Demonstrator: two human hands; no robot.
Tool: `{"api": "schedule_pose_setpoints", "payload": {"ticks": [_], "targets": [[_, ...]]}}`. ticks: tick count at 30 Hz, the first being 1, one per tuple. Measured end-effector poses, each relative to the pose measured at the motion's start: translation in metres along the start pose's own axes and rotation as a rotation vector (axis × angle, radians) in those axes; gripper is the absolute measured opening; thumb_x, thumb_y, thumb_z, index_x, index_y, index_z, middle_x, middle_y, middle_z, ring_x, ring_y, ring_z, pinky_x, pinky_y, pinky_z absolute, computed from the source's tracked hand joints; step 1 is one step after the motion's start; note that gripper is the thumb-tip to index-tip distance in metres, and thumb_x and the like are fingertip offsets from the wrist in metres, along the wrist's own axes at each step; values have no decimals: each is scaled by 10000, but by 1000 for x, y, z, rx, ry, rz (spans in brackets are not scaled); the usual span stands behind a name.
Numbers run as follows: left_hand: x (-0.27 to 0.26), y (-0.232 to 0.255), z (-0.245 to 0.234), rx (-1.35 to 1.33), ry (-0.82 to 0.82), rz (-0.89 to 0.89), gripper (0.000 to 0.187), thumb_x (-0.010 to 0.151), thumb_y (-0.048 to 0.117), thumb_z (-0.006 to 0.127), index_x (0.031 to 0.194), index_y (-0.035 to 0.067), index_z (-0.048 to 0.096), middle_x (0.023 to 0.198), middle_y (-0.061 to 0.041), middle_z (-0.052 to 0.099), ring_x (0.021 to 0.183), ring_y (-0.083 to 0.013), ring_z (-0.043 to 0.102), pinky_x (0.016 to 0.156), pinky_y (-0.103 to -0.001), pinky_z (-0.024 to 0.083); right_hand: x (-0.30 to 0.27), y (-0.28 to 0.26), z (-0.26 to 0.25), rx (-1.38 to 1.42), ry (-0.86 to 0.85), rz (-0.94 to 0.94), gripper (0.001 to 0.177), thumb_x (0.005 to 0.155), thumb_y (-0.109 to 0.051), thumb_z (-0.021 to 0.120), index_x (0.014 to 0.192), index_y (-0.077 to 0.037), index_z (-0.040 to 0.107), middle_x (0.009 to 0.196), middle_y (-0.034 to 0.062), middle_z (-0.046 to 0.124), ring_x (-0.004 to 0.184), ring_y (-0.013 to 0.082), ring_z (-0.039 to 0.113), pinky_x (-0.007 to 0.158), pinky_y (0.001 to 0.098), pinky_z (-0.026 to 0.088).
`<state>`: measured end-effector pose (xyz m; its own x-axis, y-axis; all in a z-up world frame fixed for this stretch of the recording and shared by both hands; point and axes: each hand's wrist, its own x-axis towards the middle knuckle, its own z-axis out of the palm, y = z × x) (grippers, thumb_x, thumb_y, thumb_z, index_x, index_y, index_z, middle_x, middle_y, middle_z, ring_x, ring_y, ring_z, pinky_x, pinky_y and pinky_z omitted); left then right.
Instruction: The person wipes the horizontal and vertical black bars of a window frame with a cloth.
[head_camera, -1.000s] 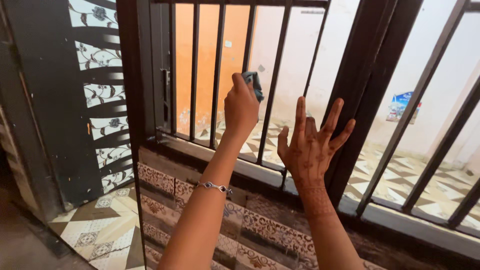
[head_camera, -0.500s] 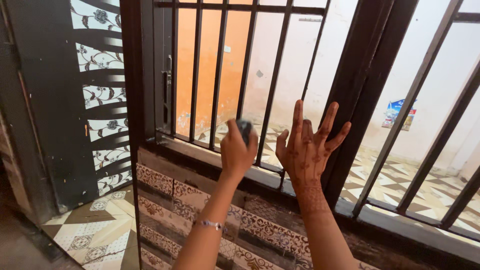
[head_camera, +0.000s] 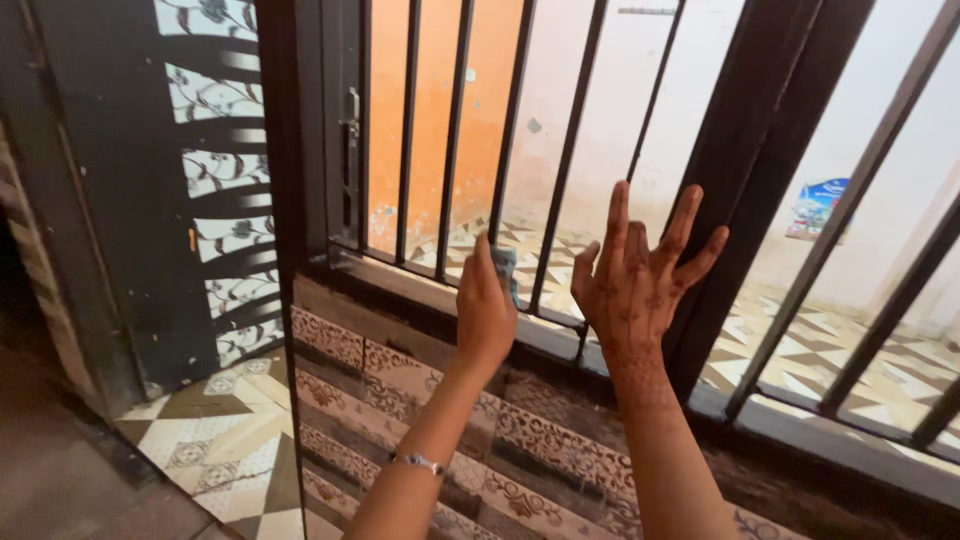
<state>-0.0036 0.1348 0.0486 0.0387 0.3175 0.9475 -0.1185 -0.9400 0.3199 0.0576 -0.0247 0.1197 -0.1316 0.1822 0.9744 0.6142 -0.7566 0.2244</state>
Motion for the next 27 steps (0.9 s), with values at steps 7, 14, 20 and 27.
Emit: {"api": "schedule_pose_setpoints", "payload": {"ticks": [7,14,20,27], "targets": [[43,5,-73,225,-143,20,427,924,31,652,1301,-64,477,964,-224,669,911,-405,650,786,-494,520,2,3,2,-32,51,-34,741,971,-169,651,1672,-77,428,1034,136,674,1640,429,161,1285,714,49],[48,-15,-58,282,-174,302,196,830,-30,594,990,-2,704,875,-166,695,924,-366,656,825,-466,522,5,-1,0,-14,18,3,757,895,-180,659,1624,-76,482,1022,141,665,1603,447,189,1255,726,61],[8,-17,-51,225,-34,199,282,824,-62,591,1072,-6,713,959,-173,718,1003,-362,659,891,-451,521,1,0,3,-17,42,-9,753,923,-177,656,1648,-89,471,1090,131,670,1622,435,168,1271,724,44],[11,-11,-70,152,-212,53,250,827,-103,557,1014,2,685,998,-181,732,1052,-380,660,900,-460,514,-1,0,4,-1,4,1,772,931,-175,639,1669,-96,426,1091,117,676,1620,429,159,1260,728,47]]}}
